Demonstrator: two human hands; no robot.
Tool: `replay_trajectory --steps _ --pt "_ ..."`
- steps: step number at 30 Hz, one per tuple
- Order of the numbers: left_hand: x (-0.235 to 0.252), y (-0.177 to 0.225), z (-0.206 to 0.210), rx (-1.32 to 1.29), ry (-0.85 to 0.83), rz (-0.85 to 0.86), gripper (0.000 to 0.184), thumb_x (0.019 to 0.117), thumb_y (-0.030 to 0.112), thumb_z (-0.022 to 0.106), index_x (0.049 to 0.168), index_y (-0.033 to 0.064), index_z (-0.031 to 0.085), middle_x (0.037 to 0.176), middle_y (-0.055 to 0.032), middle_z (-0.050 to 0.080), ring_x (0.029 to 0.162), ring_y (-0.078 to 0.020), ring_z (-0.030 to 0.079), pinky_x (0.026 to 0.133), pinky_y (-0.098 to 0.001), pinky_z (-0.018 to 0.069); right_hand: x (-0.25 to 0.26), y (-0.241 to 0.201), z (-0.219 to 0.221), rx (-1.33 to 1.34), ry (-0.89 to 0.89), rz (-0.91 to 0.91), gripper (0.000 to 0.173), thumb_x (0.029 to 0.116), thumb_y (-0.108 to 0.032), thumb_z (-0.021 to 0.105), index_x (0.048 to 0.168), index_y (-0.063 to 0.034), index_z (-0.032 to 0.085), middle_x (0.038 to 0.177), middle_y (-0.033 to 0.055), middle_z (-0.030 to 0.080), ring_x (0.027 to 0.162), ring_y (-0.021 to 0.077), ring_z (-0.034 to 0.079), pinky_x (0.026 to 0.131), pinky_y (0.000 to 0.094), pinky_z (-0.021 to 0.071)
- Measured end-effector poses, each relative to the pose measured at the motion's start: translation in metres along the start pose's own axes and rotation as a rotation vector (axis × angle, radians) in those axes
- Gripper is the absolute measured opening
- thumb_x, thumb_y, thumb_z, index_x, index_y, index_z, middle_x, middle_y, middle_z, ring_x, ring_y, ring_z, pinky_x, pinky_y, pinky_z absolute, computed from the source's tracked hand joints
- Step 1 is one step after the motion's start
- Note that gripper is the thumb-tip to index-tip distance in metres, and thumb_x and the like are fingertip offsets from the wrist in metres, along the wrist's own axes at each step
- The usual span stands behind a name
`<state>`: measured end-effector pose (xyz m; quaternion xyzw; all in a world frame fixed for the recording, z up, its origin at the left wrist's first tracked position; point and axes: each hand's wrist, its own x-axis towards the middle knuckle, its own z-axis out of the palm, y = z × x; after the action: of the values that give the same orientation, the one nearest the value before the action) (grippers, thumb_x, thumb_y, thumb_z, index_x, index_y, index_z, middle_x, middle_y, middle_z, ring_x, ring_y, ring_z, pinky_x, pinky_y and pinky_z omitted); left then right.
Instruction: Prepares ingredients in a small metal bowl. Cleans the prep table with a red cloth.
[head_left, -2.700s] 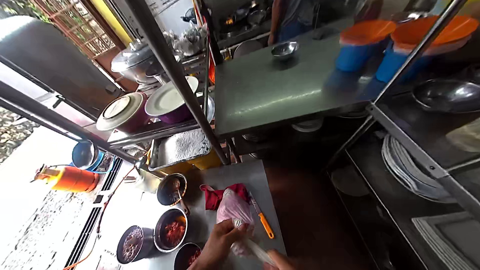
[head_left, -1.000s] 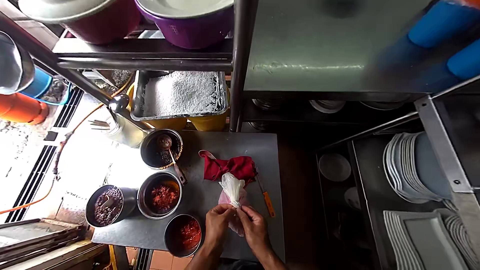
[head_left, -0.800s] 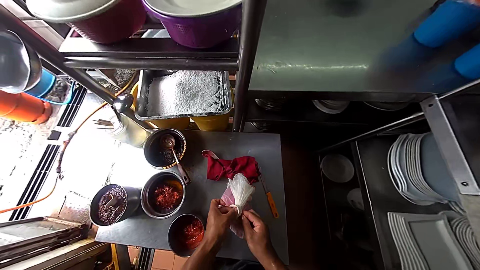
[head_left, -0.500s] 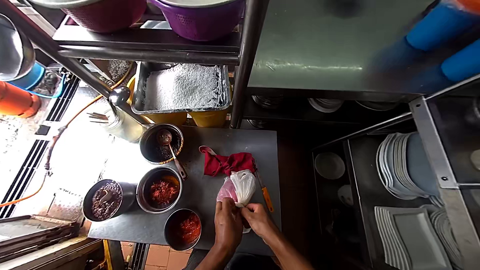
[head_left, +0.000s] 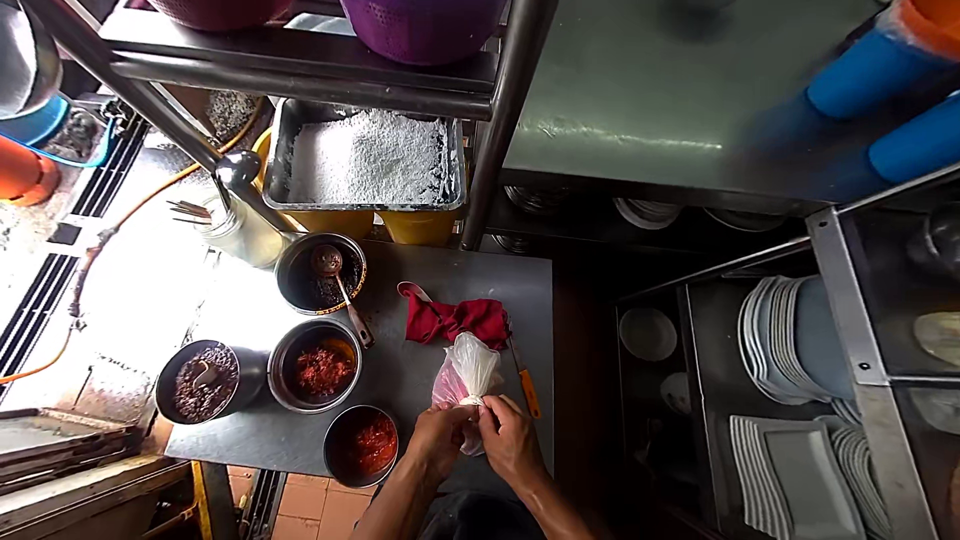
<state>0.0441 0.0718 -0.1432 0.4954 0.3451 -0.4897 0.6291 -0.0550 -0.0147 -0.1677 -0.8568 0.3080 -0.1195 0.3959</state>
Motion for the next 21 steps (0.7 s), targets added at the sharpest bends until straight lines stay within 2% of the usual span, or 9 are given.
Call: replay_trajectory --steps 6,11,14,17,21 --pt "-0.003 0.009 -0.003 -0.036 -0.059 -0.078 0.016 0.0941 -0.007 0.057 0.089 0.0056 0.049 0.061 -0.0017 0.051 0.043 -0.0041 0.039 0.041 -0.0177 0.035 -0.002 0.004 0.001 0.021 0.044 -0.078 0.018 0.091 -0.012 0.06 0.091 -0.0016 0.075 0.081 0.0076 0.069 0.073 0.0144 0.068 0.069 0.0271 0.0589" --pt "-0.005 0.014 -0.007 0.019 -0.048 -0.103 0.014 0.0937 -0.008 0.056 0.088 0.0037 0.052 0.063 -0.0035 0.054 0.042 -0.0038 0.037 0.04 -0.0175 0.0327 0.0 0.008 0.004 0.012 -0.021 -0.065 0.011 0.0832 -0.013 0.064 0.085 -0.0027 0.069 0.078 0.0072 0.063 0.07 0.0159 0.063 0.065 0.0293 0.0559" --pt "-0.003 0.016 -0.004 0.04 -0.045 -0.087 0.015 0.0948 -0.008 0.056 0.085 0.0039 0.052 0.063 -0.003 0.054 0.042 -0.0035 0.035 0.04 -0.0172 0.0312 0.005 0.011 0.006 0.01 -0.028 -0.066 0.009 0.0819 -0.013 0.066 0.083 -0.0043 0.067 0.079 0.0063 0.062 0.071 0.0155 0.063 0.065 0.0291 0.0559" --pt "-0.004 0.019 -0.002 0.183 -0.036 0.035 0.019 0.0936 -0.008 0.061 0.086 0.0047 0.049 0.061 -0.001 0.049 0.043 -0.0038 0.035 0.041 -0.0176 0.0303 0.015 0.01 0.002 0.132 -0.098 0.059 0.009 0.0832 -0.013 0.067 0.085 -0.0043 0.068 0.082 0.0055 0.062 0.074 0.0144 0.063 0.067 0.0313 0.0549" --pt "-0.011 0.027 -0.004 0.525 -0.073 0.223 0.026 0.0923 -0.001 0.071 0.097 0.0031 0.046 0.068 -0.0046 0.061 0.049 -0.006 0.046 0.047 -0.0212 0.0354 0.017 0.005 -0.002 0.254 -0.127 0.15 0.012 0.0864 -0.016 0.067 0.079 -0.0066 0.067 0.08 0.003 0.063 0.073 0.0108 0.062 0.066 0.0298 0.0544"
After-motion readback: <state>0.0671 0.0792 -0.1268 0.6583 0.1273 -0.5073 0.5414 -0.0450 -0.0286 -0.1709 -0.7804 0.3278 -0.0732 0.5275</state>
